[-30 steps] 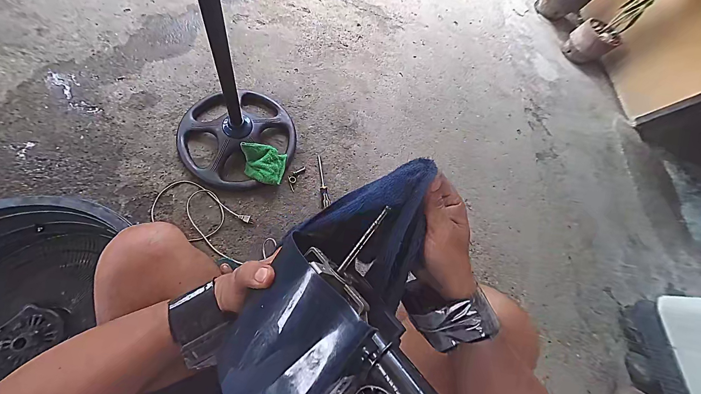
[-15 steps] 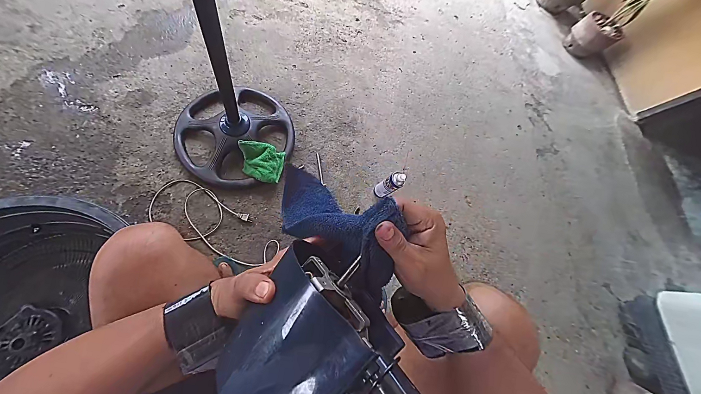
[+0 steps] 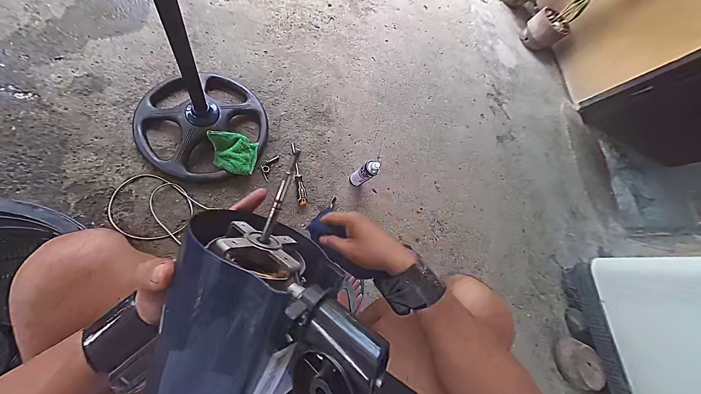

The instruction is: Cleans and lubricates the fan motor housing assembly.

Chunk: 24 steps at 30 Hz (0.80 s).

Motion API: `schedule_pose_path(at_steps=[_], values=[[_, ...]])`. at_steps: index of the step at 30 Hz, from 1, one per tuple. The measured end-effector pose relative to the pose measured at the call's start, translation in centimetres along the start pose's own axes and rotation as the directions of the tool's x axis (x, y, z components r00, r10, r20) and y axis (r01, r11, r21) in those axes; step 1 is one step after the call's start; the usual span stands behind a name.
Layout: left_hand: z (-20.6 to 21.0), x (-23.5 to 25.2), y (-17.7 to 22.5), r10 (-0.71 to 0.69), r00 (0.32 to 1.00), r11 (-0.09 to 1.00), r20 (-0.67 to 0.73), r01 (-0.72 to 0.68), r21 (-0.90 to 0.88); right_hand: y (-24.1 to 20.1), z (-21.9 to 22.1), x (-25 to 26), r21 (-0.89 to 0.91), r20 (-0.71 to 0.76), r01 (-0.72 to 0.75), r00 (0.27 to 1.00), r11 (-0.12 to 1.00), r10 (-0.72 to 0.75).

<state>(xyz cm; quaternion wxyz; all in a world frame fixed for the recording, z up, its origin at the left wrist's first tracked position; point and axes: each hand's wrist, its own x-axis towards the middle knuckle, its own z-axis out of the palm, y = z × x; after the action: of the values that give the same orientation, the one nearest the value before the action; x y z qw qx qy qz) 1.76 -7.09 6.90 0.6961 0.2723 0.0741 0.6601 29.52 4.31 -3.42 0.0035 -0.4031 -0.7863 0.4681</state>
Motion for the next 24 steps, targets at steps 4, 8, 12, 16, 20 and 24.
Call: schedule_pose_path(at_steps=[4, 8, 12, 16, 20, 24], values=[[-9.1, -2.9, 2.7, -0.247, 0.918, 0.956, 0.309, 0.283, -0.076, -2.1, 3.6, 1.0, 0.321, 0.182, 0.132, 0.963, 0.938, -0.198], [-1.4, -0.4, 3.1, -0.063, 0.998, 0.99, 0.003, 0.062, 0.129, -5.5, 4.0, 2.1, 0.684, -0.02, 0.355, 0.882, 0.637, -0.47], [-3.4, -0.7, 2.0, -0.271, 0.962, 0.96, 0.022, 0.272, -0.067, -6.4, 3.7, 4.2, 0.521, -0.058, 0.424, 0.884, 0.741, -0.465], [-8.4, -3.2, -0.2, -0.284, 0.952, 0.958, 0.114, 0.285, 0.011, -6.2, 3.5, 4.7, 0.55, 0.07, 0.296, 0.915, 0.781, -0.396], [-9.2, -2.5, -1.4, -0.397, 0.916, 0.916, 0.052, 0.392, 0.088, -2.4, 0.5, 6.7, 0.629, 0.25, 0.13, 0.9, 0.766, -0.358], [-11.5, -4.4, -3.6, -0.383, 0.924, 0.921, -0.019, 0.383, 0.071, 11.0, -4.5, 9.8, 0.221, -0.495, -0.184, 0.825, 0.958, 0.273]])
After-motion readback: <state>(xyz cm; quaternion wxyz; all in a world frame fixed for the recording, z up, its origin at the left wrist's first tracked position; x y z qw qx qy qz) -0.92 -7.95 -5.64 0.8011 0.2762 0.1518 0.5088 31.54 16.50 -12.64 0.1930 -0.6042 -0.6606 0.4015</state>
